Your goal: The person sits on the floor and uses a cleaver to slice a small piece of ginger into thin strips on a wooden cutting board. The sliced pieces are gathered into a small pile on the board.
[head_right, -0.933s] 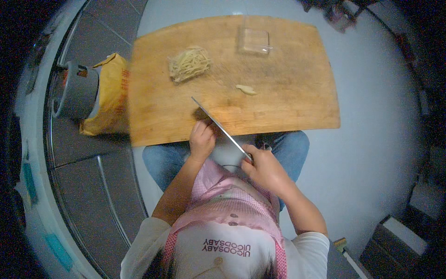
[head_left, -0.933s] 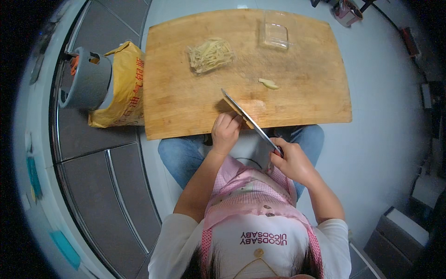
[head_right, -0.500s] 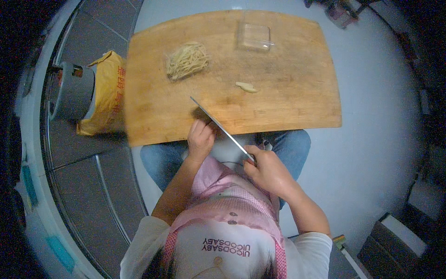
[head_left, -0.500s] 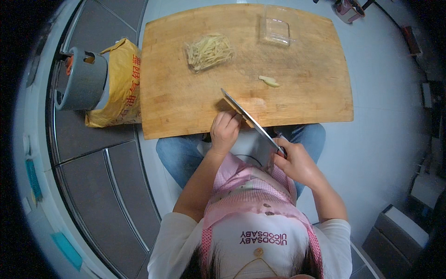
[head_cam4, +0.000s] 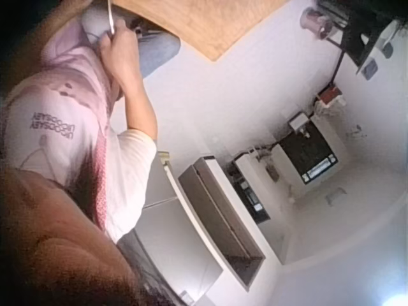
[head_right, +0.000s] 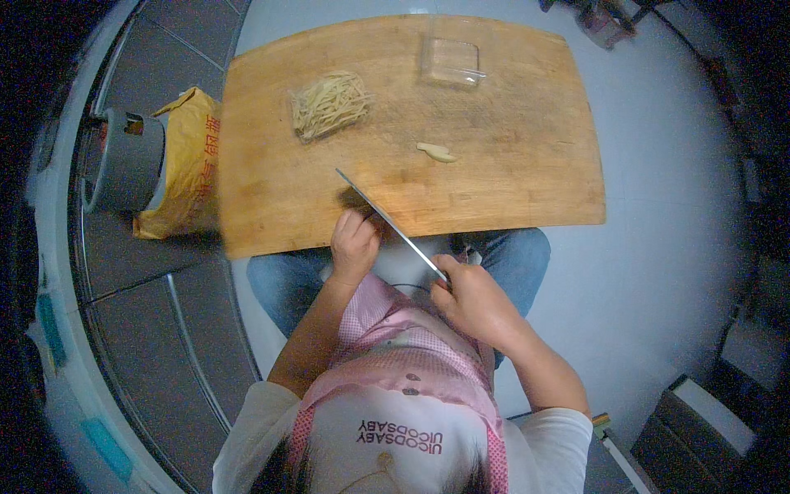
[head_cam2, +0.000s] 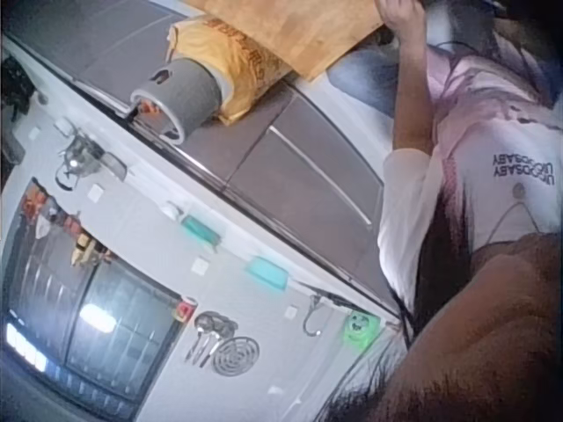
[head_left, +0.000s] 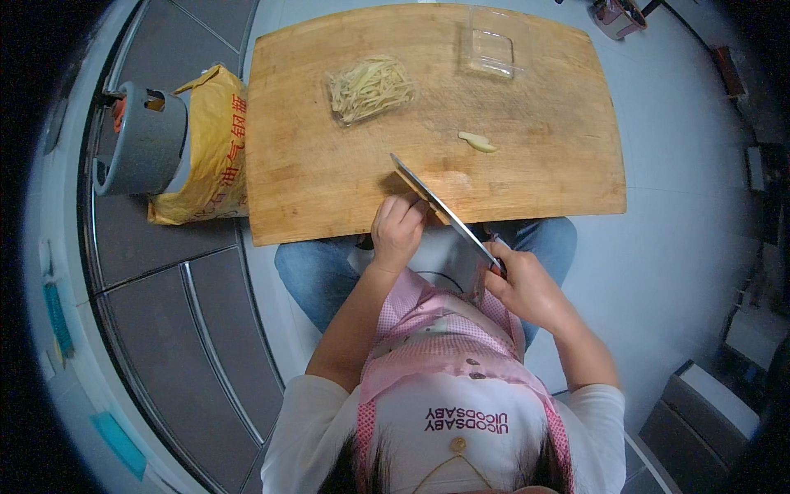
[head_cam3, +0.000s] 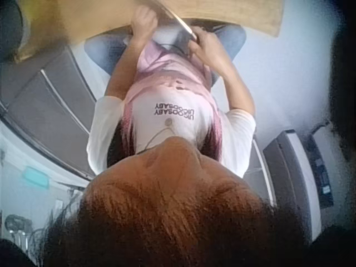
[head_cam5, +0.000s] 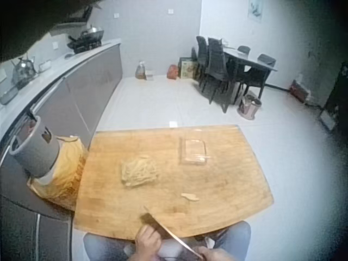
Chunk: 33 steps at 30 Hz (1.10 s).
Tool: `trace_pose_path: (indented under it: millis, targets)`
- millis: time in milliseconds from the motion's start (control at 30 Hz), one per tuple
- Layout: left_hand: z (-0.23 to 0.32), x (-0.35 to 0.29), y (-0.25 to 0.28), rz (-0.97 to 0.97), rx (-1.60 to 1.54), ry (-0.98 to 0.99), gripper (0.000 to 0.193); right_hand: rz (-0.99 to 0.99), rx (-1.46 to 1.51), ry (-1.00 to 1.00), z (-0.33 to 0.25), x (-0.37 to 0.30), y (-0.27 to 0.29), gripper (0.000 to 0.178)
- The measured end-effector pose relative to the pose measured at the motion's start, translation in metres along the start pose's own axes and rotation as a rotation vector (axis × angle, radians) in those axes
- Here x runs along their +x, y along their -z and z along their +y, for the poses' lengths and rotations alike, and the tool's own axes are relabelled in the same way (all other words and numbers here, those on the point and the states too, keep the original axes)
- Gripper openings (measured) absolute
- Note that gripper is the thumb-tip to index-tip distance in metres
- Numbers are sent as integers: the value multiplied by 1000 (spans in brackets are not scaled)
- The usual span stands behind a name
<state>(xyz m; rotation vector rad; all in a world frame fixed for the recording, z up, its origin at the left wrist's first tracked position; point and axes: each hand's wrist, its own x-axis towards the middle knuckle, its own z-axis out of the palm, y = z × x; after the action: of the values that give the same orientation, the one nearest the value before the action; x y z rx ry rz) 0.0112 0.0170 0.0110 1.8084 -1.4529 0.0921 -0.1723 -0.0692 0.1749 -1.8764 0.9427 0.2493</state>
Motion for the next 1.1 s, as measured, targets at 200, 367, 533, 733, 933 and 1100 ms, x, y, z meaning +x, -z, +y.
trace_pose_path:
  millis: [200, 367, 533, 733, 933, 1100]
  targets:
    - [-1, -1, -1, -6, -13, 9, 23, -29, 12, -28, -2, 2, 2, 28]
    - [0, 0, 0, -9, -23, 21, 23, -27, 2, 1, -1, 3, 3, 28]
    - [1, 2, 1, -2, -17, 13, 22, -32, 1, -3, -4, 4, 4, 25]
    - [1, 2, 1, 0, -22, 15, 22, -43, -3, -6, -6, 6, 6, 22]
    - [-1, 1, 1, -12, -16, 4, 22, -27, -6, -10, -9, 10, 3, 21]
    - [-4, -3, -1, -33, -10, 13, 22, 3, -20, 20, -7, 16, -1, 19]
